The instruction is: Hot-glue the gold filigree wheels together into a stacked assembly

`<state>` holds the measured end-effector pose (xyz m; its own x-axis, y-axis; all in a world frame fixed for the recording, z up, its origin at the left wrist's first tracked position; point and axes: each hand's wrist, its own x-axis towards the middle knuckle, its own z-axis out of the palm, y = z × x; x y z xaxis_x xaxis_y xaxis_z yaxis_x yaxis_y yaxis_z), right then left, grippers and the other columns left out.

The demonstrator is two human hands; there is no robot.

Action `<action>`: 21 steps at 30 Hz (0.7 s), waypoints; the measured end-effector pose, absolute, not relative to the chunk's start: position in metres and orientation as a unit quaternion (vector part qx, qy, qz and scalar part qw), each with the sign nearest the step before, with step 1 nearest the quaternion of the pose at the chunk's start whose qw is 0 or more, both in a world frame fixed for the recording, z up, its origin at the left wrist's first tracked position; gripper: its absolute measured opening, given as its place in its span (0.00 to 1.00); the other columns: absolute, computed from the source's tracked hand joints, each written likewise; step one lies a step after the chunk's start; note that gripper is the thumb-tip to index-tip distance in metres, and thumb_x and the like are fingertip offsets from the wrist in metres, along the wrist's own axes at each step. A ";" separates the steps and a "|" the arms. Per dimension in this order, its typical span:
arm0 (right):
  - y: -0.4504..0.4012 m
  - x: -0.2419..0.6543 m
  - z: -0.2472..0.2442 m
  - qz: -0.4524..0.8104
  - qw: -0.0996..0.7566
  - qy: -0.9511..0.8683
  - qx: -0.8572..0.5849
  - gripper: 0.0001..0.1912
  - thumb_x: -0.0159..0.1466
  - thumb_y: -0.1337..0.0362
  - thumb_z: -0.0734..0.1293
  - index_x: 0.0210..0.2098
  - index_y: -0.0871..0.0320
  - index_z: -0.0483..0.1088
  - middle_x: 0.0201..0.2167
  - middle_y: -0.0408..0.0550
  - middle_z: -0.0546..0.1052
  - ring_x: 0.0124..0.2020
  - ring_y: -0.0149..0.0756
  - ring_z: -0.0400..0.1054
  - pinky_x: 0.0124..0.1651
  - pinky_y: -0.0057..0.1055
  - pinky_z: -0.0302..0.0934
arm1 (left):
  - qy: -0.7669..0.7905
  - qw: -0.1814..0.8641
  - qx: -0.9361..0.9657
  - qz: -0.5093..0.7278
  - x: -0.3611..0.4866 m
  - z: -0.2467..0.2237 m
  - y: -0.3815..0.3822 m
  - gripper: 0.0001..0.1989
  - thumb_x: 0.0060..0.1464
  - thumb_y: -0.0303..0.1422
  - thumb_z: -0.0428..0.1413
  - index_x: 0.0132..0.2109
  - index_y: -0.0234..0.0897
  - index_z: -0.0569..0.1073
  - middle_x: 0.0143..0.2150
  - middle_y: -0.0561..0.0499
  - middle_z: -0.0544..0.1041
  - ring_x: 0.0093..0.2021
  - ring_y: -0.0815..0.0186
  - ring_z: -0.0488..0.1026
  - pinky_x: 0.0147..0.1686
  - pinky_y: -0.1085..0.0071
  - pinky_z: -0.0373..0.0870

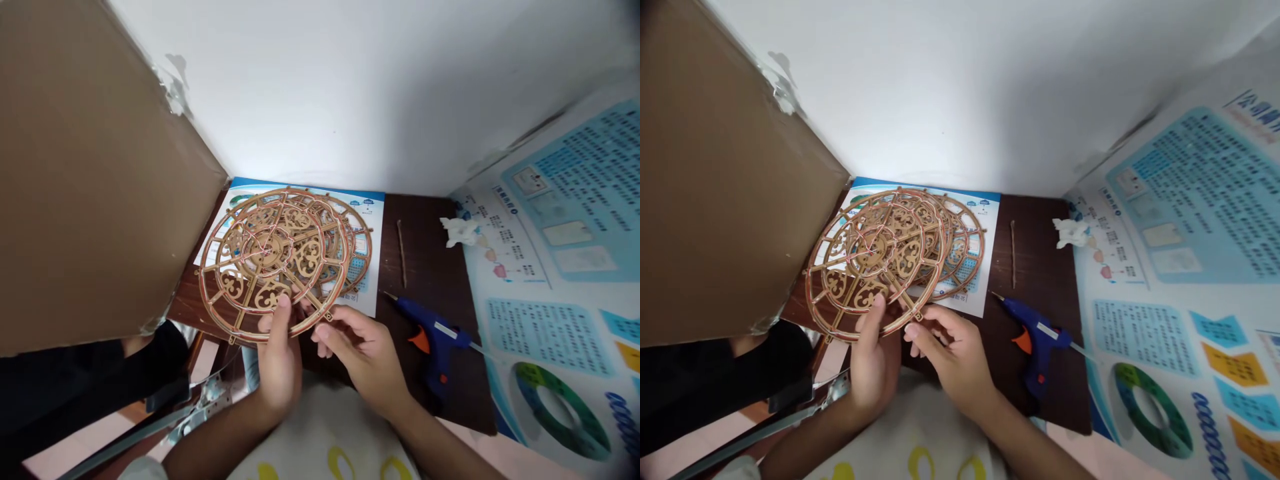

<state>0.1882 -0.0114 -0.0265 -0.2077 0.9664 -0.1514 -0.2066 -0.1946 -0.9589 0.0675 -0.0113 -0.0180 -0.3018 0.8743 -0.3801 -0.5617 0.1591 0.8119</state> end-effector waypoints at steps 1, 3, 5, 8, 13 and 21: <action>-0.011 0.187 -0.028 0.642 0.460 -0.437 -0.430 0.17 0.71 0.48 0.75 0.36 0.56 0.77 0.26 0.43 0.77 0.24 0.33 0.70 0.30 0.29 0.70 | 0.503 0.574 0.154 0.627 0.068 -0.019 -0.012 0.24 0.51 0.56 0.74 0.31 0.38 0.83 0.30 0.52 0.80 0.32 0.64 0.78 0.43 0.69 0.78; -0.011 0.185 -0.030 0.646 0.466 -0.432 -0.422 0.20 0.71 0.46 0.74 0.35 0.55 0.75 0.26 0.43 0.77 0.24 0.31 0.69 0.29 0.28 0.68 | 0.505 0.579 0.152 0.622 0.070 -0.020 -0.014 0.23 0.52 0.55 0.73 0.32 0.38 0.83 0.29 0.52 0.78 0.33 0.63 0.78 0.45 0.67 0.79; -0.012 0.181 -0.033 0.649 0.475 -0.429 -0.410 0.22 0.72 0.43 0.73 0.36 0.55 0.73 0.26 0.42 0.75 0.24 0.30 0.66 0.29 0.27 0.66 | 0.510 0.576 0.141 0.623 0.071 -0.020 -0.015 0.23 0.51 0.55 0.74 0.34 0.39 0.84 0.31 0.52 0.80 0.38 0.61 0.80 0.49 0.67 0.79; -0.015 0.176 -0.036 0.650 0.494 -0.422 -0.393 0.22 0.74 0.41 0.70 0.40 0.54 0.72 0.24 0.38 0.69 0.24 0.30 0.62 0.31 0.27 0.64 | 0.509 0.580 0.120 0.625 0.073 -0.019 -0.014 0.23 0.48 0.55 0.75 0.36 0.40 0.85 0.37 0.50 0.83 0.44 0.60 0.80 0.52 0.68 0.77; -0.017 0.170 -0.046 0.648 0.532 -0.389 -0.381 0.21 0.78 0.44 0.65 0.38 0.53 0.70 0.24 0.37 0.65 0.26 0.31 0.59 0.33 0.29 0.61 | 0.497 0.587 0.123 0.626 0.076 -0.018 -0.012 0.24 0.48 0.55 0.76 0.33 0.39 0.84 0.37 0.50 0.83 0.44 0.60 0.79 0.52 0.68 0.76; -0.023 0.182 -0.055 0.642 0.549 -0.392 -0.365 0.28 0.80 0.47 0.64 0.25 0.53 0.62 0.17 0.38 0.65 0.19 0.30 0.56 0.25 0.31 0.53 | 0.495 0.568 0.114 0.648 0.078 -0.021 -0.011 0.21 0.51 0.52 0.76 0.35 0.40 0.84 0.39 0.50 0.84 0.47 0.60 0.78 0.54 0.65 0.72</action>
<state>0.1817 -0.0230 -0.0549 -0.1304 0.9908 -0.0371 -0.4193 -0.0890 -0.9035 0.0776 -0.0112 -0.0208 -0.3285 0.8484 -0.4151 -0.6235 0.1353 0.7700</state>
